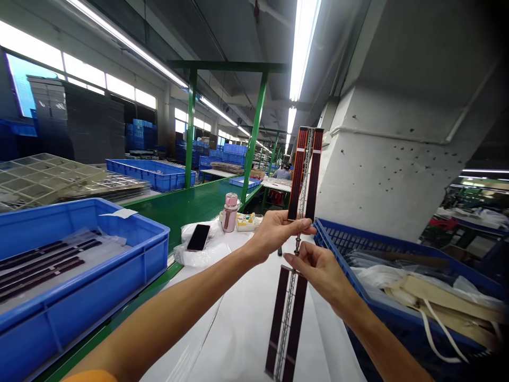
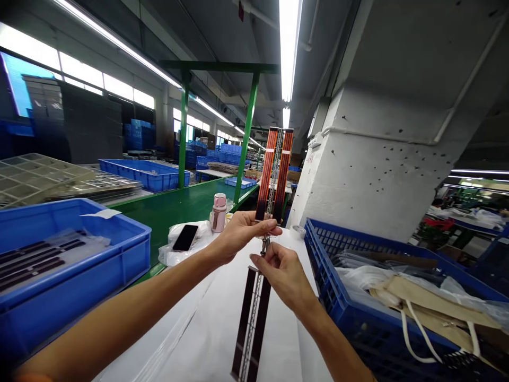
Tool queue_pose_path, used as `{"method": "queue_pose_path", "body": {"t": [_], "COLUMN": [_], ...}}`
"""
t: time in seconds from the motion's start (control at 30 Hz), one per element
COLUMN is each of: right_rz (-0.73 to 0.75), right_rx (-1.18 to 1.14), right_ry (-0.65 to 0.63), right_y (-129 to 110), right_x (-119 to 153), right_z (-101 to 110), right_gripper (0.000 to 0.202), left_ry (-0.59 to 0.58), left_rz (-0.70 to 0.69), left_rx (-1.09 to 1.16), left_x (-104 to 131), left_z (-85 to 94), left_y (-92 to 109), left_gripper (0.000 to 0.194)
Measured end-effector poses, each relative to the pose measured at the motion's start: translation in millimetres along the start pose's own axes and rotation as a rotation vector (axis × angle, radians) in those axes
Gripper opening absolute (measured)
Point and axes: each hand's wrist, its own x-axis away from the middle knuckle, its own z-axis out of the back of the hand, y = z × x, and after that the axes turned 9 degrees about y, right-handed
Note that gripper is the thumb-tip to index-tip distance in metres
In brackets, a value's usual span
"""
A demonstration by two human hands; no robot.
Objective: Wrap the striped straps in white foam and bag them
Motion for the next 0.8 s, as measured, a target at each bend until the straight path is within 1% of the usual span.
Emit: {"method": "queue_pose_path", "body": {"t": [0.13, 0.2, 0.3, 0.4, 0.47, 0.53, 0.6, 0.63, 0.7, 0.8], "right_rz": [-0.013, -0.018, -0.026, -0.044, -0.032, -0.015, -0.008, -0.010, -0.001, 0.044], "right_rx": [-0.080, -0.144, -0.154, -0.075, -0.068, -0.094, -0.119, -0.114, -0.065, 0.121], "right_ry": [-0.171, -0.204, -0.132, -0.044, -0.066, -0.138, -0.186, -0.179, -0.116, 0.028], "right_y": [-4.4, -3.8, 1.0, 4.1, 3.4, 1.6, 0.4, 0.1, 0.3, 0.6], "right_x": [1.0, 1.0, 0.4, 0.5, 1.3, 2.4, 3.5, 4.0, 5.1, 7.2], "right_z": [3.1, 3.5, 1.4, 0.1, 1.1, 2.6, 2.9, 2.3, -0.2, -4.6], "right_gripper": [0.031, 0.032, 0.038, 0.044, 0.039, 0.031, 0.030, 0.032, 0.037, 0.043], "left_ry": [0.008, -0.003, -0.003, 0.009, 0.016, 0.022, 0.024, 0.023, 0.027, 0.053], "left_rz": [-0.008, -0.006, -0.004, -0.005, -0.008, -0.006, 0.002, 0.005, 0.001, -0.021], "left_rx": [-0.007, -0.011, -0.027, -0.025, -0.012, -0.003, -0.004, -0.009, -0.023, -0.043], "left_x": [1.2, 2.3, 3.5, 3.7, 3.8, 4.3, 5.3, 5.8, 6.7, 7.0], "left_z": [0.3, 0.2, -0.9, -1.6, -1.1, -0.2, 0.1, -0.2, -1.6, -4.6], "left_y": [1.1, 1.9, 2.5, 2.1, 1.8, 1.6, 1.8, 2.0, 2.4, 2.9], "left_gripper": [0.032, 0.032, 0.034, 0.034, 0.034, 0.034, 0.035, 0.035, 0.035, 0.035]}}
